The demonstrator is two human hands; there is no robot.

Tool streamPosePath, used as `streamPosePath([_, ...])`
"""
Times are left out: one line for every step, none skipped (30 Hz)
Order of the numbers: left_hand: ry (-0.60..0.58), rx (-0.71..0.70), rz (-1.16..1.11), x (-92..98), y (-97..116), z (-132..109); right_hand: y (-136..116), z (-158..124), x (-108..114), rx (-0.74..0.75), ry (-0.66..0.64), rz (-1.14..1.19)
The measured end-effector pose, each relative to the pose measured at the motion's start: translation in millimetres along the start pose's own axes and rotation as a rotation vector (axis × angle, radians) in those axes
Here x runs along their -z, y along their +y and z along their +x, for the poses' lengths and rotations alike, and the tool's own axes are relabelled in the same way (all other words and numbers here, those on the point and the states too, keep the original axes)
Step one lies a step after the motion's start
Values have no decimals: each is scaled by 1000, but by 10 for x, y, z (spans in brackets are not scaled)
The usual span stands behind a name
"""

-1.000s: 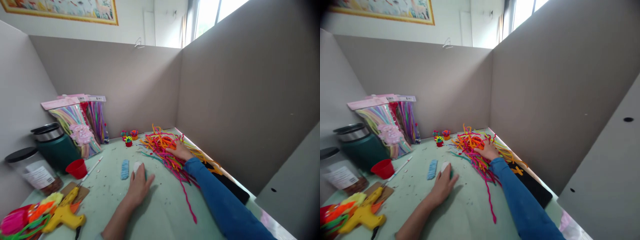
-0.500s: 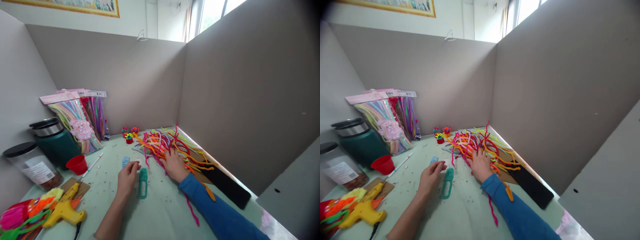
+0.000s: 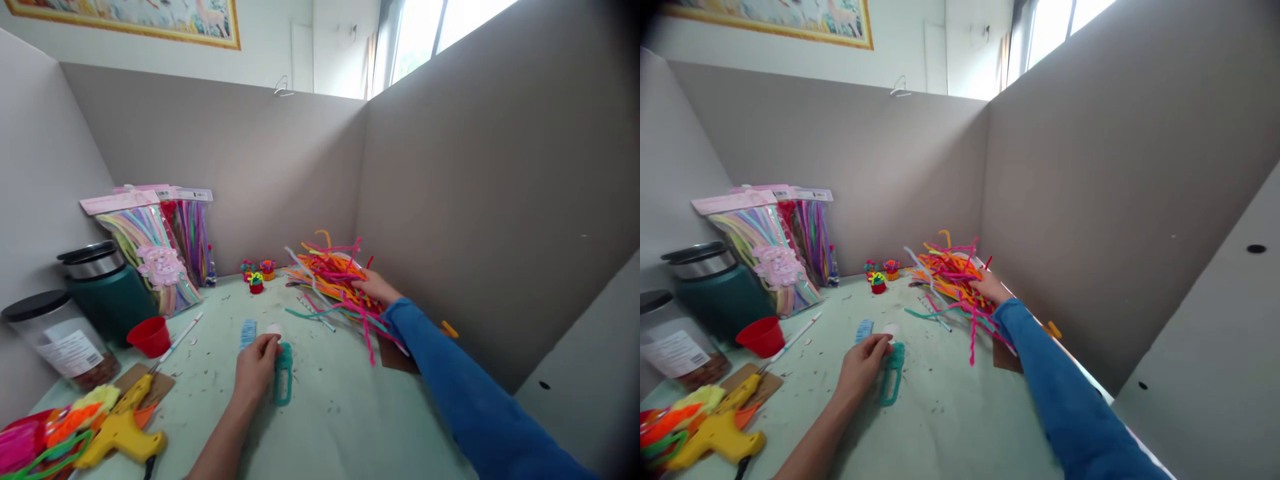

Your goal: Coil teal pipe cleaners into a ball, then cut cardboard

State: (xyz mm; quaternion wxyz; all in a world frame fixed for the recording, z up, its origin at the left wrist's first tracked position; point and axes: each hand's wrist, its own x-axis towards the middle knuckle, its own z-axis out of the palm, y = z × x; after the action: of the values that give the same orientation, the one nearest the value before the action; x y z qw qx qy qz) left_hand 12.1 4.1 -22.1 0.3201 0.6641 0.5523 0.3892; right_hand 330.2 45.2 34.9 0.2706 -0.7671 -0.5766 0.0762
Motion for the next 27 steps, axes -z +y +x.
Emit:
streamPosePath([-4,-1,2,2,2,1,56,80,74,-14,-22,-33])
streamPosePath([-6,-1,6,4,3,2,113,144,138,-29,-45,-74])
streamPosePath([-9,-2,12,5,4,2,168,190,191,-42,-66,-119])
streamPosePath([-14,-2,22,6,6,3,219,220,233,-52,-81,-158])
streamPosePath([-19,-4,32,6,8,3,264,234,265,-56,-92,-195])
streamPosePath([-24,-5,44,5,11,3,299,235,289,-55,-101,-226])
streamPosePath([-30,-5,55,3,14,3,321,225,309,-50,-106,-254])
streamPosePath([-36,-5,64,1,16,3,328,206,327,-43,-107,-278])
streamPosePath([-42,-5,71,-2,18,3,318,179,342,-34,-100,-300])
streamPosePath([-44,-5,76,-5,20,3,290,144,353,-22,-83,-320])
streamPosePath([-46,-4,80,-7,19,2,246,101,357,-4,-56,-338])
streamPosePath([-49,-3,83,-10,18,0,189,49,348,22,-26,-354])
streamPosePath([-51,-4,87,-13,16,-2,122,-14,323,58,3,-368])
streamPosePath([-53,-5,90,-15,13,-5,51,-88,277,105,23,-377])
streamPosePath([-55,-7,92,-17,10,-8,-19,-171,211,157,23,-382])
streamPosePath([-57,-10,93,-19,7,-12,-83,-260,128,213,1,-385])
streamPosePath([-56,-14,96,-20,5,-17,-135,-351,33,260,-29,-390])
streamPosePath([-55,-18,99,-22,4,-23,-173,-438,-64,299,-60,-398])
streamPosePath([-54,-23,102,-24,5,-29,-197,-515,-155,323,-79,-409])
streamPosePath([-56,-29,106,-25,9,-36,-208,-577,-229,333,-94,-419])
streamPosePath([-61,-37,113,-27,14,-43,-209,-621,-278,335,-98,-427])
streamPosePath([-68,-47,122,-29,21,-50,-203,-646,-299,331,-96,-432])
streamPosePath([-76,-59,131,-31,29,-57,-195,-654,-289,325,-90,-433])
streamPosePath([-82,-72,141,-33,38,-63,-189,-647,-250,320,-80,-431])
streamPosePath([-86,-83,151,-35,45,-68,-189,-632,-187,316,-68,-427])
streamPosePath([-87,-92,160,-37,50,-72,-198,-614,-107,313,-51,-422])
streamPosePath([-84,-99,168,-40,54,-75,-216,-599,-19,311,-26,-417])
